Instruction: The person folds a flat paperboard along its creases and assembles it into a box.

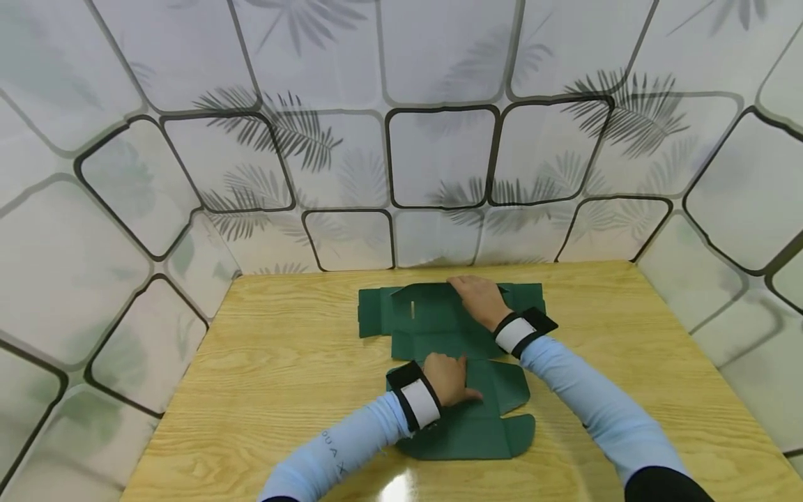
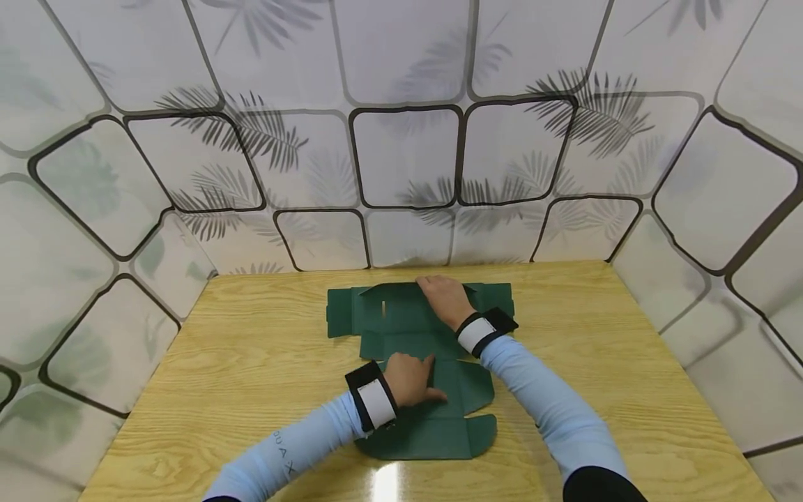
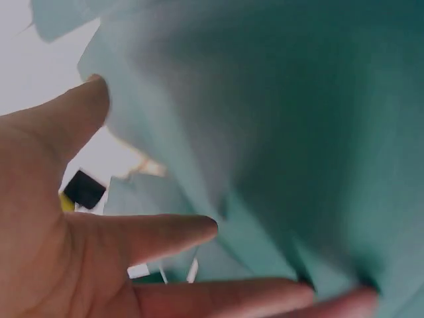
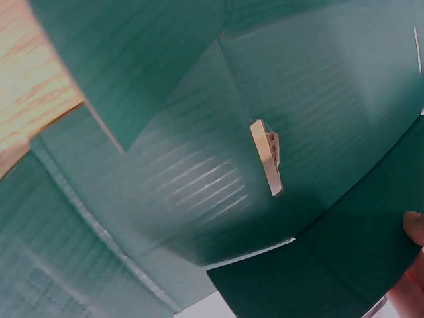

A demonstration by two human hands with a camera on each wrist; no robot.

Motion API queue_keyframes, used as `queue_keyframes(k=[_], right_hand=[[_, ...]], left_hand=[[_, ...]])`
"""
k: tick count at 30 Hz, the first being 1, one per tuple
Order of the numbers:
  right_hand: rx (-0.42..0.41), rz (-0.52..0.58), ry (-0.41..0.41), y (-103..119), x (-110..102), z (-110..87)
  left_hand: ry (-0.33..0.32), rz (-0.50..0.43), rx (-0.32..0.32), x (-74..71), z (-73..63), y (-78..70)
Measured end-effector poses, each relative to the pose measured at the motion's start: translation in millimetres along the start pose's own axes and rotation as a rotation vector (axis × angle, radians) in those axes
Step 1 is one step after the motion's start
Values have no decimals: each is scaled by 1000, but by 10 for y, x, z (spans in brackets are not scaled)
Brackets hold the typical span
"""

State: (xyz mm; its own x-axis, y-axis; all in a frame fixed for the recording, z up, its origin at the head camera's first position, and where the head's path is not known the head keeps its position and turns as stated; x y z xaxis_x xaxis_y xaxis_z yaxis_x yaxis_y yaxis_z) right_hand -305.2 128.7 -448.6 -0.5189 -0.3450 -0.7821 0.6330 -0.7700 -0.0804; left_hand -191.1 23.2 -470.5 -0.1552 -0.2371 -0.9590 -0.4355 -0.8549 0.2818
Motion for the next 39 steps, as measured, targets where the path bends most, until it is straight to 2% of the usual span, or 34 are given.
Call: queue_keyframes(k=[2,4,7,9,11,12,16,19,22,26,28,31,34,39], right_hand=[[-1,4,-1,-7,-9,7],[-2,-4,-7,-13,-9,14],[-8,-24,-26,-19,-4,15],[-13,-33,-42,-17,-3,20],[-16,-38,-49,-17,-11,21],[-16,-38,-51,-14,-18,22],[-13,-34,-43,7,-60,37],[-14,-25,-41,22,-93,50],[-19,-22,-45,24,-105,62],[-31,-20,-71,18,-109,66],[-35,-17,-79,21,-126,76],[-32,-4,-80,38,-171,97],[-18,4,-70,58,-218,106],[-6,3,-51,75,-257,105]], left_hand=[[-105,-115,37,-64,59,205],[-235,-237,26,-157,138,456],[-425,-363,-84,-255,282,879],[-508,-399,-175,-282,372,1150],[-527,-402,-235,-268,461,1375],[-514,-406,-249,-258,498,1470],[-371,-423,-216,-195,608,1717],[-263,-436,-136,-162,651,1783],[-185,-456,-1,-154,687,1754],[-135,-523,168,-143,749,1649],[-155,-567,213,-141,763,1597],[-246,-607,228,-151,745,1536],[-342,-613,186,-146,723,1500],[-394,-600,114,-123,725,1470]])
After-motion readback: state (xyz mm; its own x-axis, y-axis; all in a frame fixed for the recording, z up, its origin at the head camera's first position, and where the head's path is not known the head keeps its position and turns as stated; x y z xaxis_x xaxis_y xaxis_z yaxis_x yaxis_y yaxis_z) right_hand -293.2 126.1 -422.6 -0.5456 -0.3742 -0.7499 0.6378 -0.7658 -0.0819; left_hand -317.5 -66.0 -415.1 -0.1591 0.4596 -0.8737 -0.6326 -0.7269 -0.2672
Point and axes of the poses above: each hand's wrist, its own z-axis towards the middle knuckle, its own x-axis out of the palm, y = z × x, the point moved 2 cm from there along z, towards the middle knuckle, and after that the axes turned 7 degrees about -y, right-handed, at the moved point
